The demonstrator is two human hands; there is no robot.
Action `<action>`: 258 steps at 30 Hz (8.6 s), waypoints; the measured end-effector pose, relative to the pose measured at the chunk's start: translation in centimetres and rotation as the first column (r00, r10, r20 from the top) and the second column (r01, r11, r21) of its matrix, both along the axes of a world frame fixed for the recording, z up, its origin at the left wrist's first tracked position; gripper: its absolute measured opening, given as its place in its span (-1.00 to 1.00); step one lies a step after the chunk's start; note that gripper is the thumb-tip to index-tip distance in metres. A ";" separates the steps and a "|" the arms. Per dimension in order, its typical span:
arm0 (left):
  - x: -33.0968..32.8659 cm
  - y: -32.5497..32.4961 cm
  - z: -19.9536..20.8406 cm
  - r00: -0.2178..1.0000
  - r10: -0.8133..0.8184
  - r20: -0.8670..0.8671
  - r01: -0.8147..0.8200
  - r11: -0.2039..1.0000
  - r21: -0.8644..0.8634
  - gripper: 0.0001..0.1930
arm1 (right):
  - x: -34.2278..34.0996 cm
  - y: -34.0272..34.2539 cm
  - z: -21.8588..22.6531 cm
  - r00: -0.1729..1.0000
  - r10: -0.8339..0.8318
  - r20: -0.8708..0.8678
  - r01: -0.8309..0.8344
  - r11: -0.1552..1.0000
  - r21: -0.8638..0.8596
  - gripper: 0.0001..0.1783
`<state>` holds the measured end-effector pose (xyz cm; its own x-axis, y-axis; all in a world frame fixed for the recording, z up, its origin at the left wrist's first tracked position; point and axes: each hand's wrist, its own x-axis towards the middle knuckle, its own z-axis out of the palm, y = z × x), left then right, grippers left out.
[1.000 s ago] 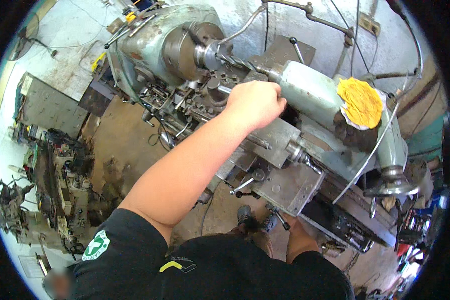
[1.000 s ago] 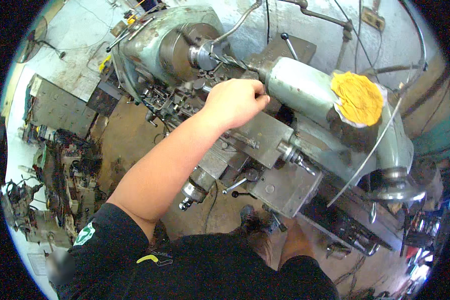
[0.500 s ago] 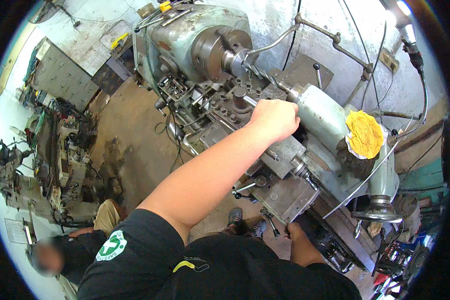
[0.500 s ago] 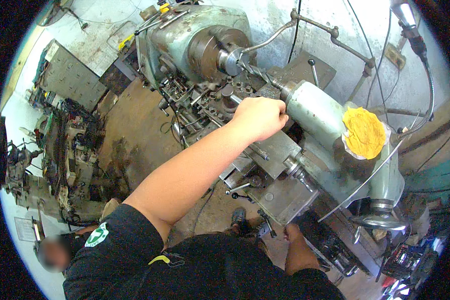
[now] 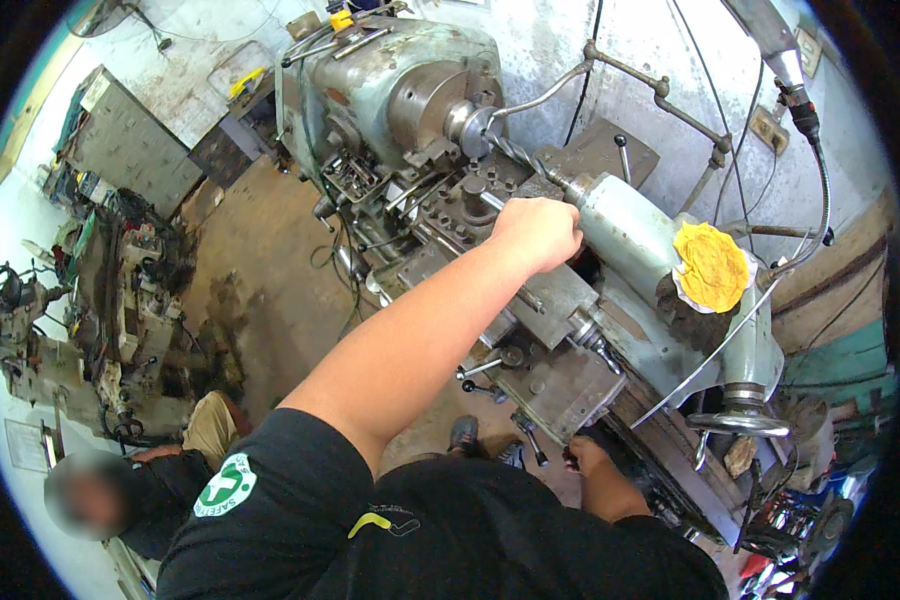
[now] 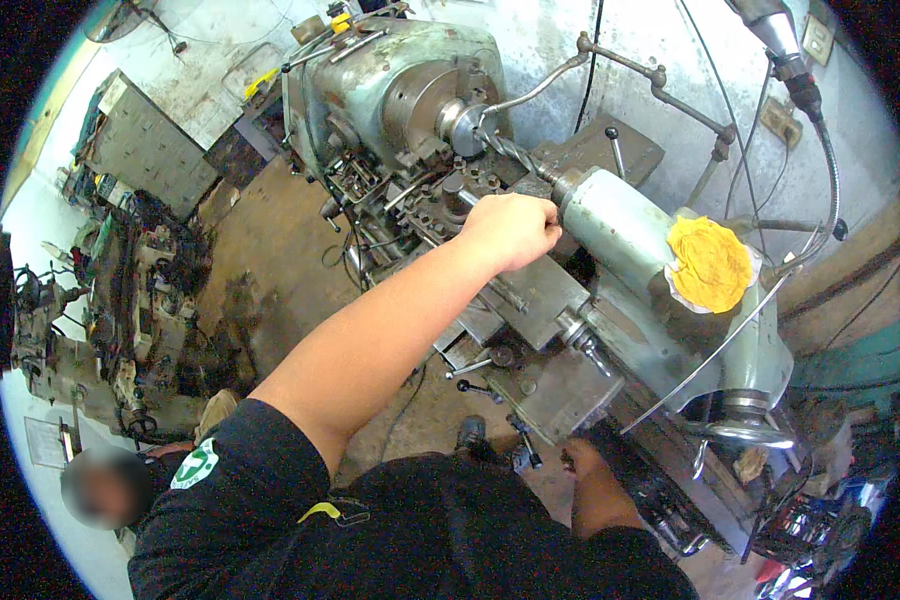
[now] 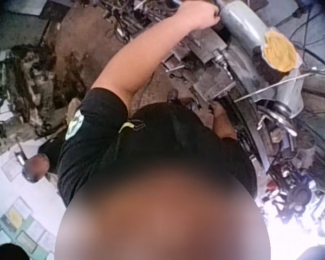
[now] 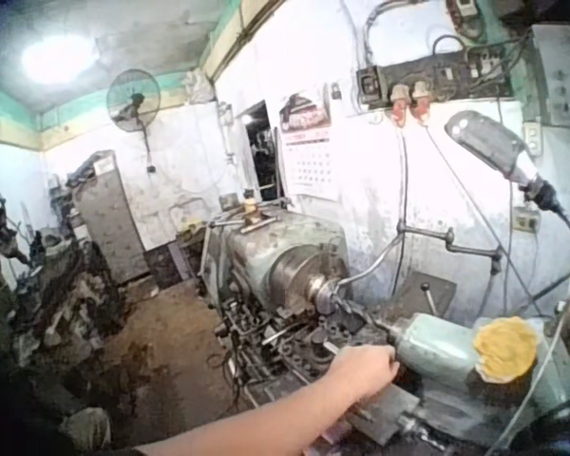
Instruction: The person operates a metal lathe, using both hands to turn the cross-slide and compound handwheels while the chuck rotates. They repeatedly advance and retract the cutting tool against the workpiece and occasionally pause to adjust the tool position.
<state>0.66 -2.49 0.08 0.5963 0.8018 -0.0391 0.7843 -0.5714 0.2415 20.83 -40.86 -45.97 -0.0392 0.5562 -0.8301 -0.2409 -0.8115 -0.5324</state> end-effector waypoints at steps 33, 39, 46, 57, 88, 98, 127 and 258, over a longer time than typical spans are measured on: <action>0.3 0.0 -0.6 0.999 0.047 0.029 -0.048 0.998 0.032 -0.68 | -6.3 -0.1 -5.6 0.907 0.366 0.210 -0.229 0.845 -0.484 -0.73; 0.3 -0.3 -0.4 0.996 0.089 0.029 -0.089 0.996 0.016 -0.65 | -4.7 0.0 -1.5 0.882 0.363 0.299 -0.260 0.906 -0.333 -0.72; -0.8 -0.2 -1.5 0.952 -0.017 0.306 -0.012 0.996 0.092 -0.63 | -3.2 -3.6 12.3 0.761 0.411 0.502 -0.448 0.892 -0.052 -0.72; -20.7 -4.8 -13.4 0.503 -0.095 0.859 -0.072 0.986 0.152 -0.78 | -10.0 9.1 36.8 0.729 0.179 0.660 -0.464 0.839 0.284 -0.74; -50.6 47.1 -16.9 0.833 0.440 0.335 -0.468 0.884 0.004 -0.69 | -17.9 37.7 42.2 -0.488 -0.063 0.870 -0.131 0.991 -0.002 -0.36; -44.7 38.8 -24.8 0.823 0.448 0.349 -0.363 0.887 -0.284 -0.61 | -17.1 37.4 42.0 -0.505 0.025 0.863 -0.084 0.993 -0.077 -0.31; -48.0 43.3 -14.9 0.740 0.412 0.532 -0.477 0.879 -0.016 -0.71 | -29.4 53.8 45.1 -0.327 -0.545 0.772 -0.731 0.664 0.159 -0.53; -45.2 -32.9 -26.6 0.754 0.610 -0.245 -0.504 0.297 -0.811 -0.51 | -8.6 -4.3 -5.8 0.155 0.812 0.563 -0.940 0.296 -0.168 -0.32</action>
<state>-44.51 -35.43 -26.48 0.0616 0.5736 -0.8168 0.7772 0.4859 0.3998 12.21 -45.20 -51.76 -0.2781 0.5506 -0.7871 0.8870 -0.1674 -0.4305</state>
